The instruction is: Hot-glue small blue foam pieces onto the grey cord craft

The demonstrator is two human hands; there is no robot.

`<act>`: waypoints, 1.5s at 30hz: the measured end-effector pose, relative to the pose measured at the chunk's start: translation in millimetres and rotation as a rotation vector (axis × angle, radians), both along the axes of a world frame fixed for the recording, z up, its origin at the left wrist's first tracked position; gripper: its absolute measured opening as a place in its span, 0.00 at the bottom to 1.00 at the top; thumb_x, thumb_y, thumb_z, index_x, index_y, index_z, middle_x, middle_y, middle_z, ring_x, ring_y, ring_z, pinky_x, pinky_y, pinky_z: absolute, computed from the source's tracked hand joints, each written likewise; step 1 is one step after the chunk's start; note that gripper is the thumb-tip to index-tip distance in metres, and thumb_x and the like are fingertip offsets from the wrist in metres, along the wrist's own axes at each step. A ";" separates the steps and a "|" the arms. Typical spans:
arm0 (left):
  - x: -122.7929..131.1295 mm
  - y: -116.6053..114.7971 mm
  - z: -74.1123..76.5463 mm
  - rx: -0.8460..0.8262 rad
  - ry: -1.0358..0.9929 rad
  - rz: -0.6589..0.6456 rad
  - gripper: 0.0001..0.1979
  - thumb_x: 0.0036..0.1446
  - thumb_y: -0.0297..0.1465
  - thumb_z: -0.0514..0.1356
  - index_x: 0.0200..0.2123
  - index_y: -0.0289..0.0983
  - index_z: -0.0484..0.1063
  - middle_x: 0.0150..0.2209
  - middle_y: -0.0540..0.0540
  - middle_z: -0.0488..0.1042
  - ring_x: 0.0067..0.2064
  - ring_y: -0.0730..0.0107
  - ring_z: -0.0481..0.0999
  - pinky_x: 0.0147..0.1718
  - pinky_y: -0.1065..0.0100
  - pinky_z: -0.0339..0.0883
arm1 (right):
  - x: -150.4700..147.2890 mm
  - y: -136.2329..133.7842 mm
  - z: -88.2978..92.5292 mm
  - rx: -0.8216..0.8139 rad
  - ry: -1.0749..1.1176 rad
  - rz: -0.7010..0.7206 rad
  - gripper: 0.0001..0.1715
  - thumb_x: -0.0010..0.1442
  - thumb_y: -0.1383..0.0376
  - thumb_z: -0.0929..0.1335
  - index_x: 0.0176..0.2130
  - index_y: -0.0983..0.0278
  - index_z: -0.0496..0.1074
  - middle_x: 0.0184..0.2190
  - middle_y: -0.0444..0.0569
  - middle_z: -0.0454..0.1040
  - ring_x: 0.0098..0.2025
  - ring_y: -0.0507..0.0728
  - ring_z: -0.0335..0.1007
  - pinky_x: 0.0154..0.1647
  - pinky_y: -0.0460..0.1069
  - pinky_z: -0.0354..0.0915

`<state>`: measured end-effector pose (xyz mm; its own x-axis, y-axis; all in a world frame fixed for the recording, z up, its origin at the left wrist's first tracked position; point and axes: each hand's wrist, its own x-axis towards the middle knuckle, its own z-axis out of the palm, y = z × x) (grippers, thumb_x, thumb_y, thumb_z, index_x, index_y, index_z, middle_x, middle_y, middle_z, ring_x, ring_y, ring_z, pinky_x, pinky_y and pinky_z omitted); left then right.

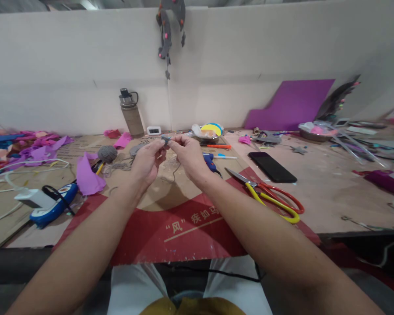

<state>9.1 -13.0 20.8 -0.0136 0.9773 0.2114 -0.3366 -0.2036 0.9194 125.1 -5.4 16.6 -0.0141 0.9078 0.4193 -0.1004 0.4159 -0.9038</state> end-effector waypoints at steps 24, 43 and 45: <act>-14.6 4.7 -4.2 0.221 0.866 0.176 0.06 0.46 0.32 0.61 0.25 0.35 0.75 0.23 0.50 0.72 0.25 0.74 0.66 0.27 0.69 0.56 | 26.1 -4.8 -0.9 0.150 -0.654 -0.148 0.04 0.50 0.67 0.65 0.27 0.65 0.69 0.22 0.42 0.67 0.26 0.50 0.59 0.29 0.46 0.53; -14.3 5.4 -9.0 0.246 1.099 0.086 0.07 0.45 0.31 0.61 0.26 0.35 0.79 0.24 0.47 0.75 0.26 0.70 0.69 0.27 0.69 0.56 | 29.7 2.5 -10.2 0.173 -1.017 -0.140 0.06 0.52 0.68 0.66 0.28 0.65 0.74 0.28 0.52 0.76 0.30 0.55 0.66 0.31 0.48 0.54; -14.9 7.5 -12.8 0.237 1.075 0.079 0.07 0.45 0.32 0.61 0.25 0.36 0.78 0.22 0.48 0.74 0.25 0.71 0.67 0.26 0.69 0.55 | 29.9 3.3 -10.9 0.174 -1.035 -0.146 0.06 0.52 0.68 0.66 0.28 0.65 0.74 0.28 0.52 0.77 0.31 0.56 0.67 0.30 0.48 0.54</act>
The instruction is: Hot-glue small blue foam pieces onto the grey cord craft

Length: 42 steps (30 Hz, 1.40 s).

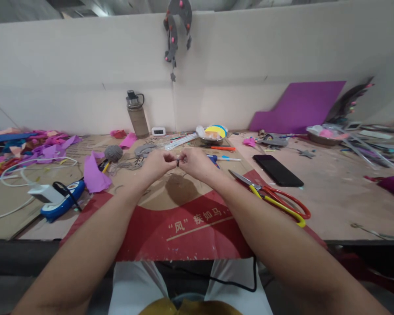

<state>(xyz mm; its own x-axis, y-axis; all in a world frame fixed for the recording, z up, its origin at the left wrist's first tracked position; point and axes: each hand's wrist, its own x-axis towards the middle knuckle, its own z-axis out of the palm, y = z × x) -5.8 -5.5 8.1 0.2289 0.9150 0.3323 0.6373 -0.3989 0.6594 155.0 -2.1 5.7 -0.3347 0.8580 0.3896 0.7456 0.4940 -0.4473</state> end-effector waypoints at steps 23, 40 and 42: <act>-8.0 7.7 -6.6 -0.092 -0.166 0.115 0.08 0.44 0.35 0.60 0.21 0.36 0.75 0.20 0.51 0.69 0.25 0.72 0.64 0.27 0.69 0.53 | 1.5 3.1 -0.1 -0.056 0.214 0.041 0.06 0.56 0.69 0.65 0.31 0.66 0.72 0.27 0.46 0.73 0.28 0.50 0.62 0.31 0.45 0.55; -6.6 12.3 -1.8 -0.154 -0.725 0.125 0.09 0.42 0.36 0.64 0.21 0.35 0.73 0.19 0.52 0.67 0.21 0.78 0.58 0.22 0.73 0.50 | -11.9 -3.8 -6.9 -0.038 0.463 0.203 0.08 0.57 0.65 0.64 0.28 0.64 0.68 0.25 0.41 0.68 0.30 0.50 0.61 0.34 0.46 0.56; -4.3 11.6 -1.4 -0.204 -0.857 0.083 0.10 0.39 0.35 0.65 0.22 0.35 0.72 0.21 0.50 0.69 0.22 0.79 0.59 0.22 0.74 0.51 | -13.5 -2.6 -7.5 -0.154 0.566 0.204 0.09 0.56 0.63 0.64 0.26 0.64 0.66 0.22 0.39 0.65 0.27 0.49 0.59 0.31 0.45 0.57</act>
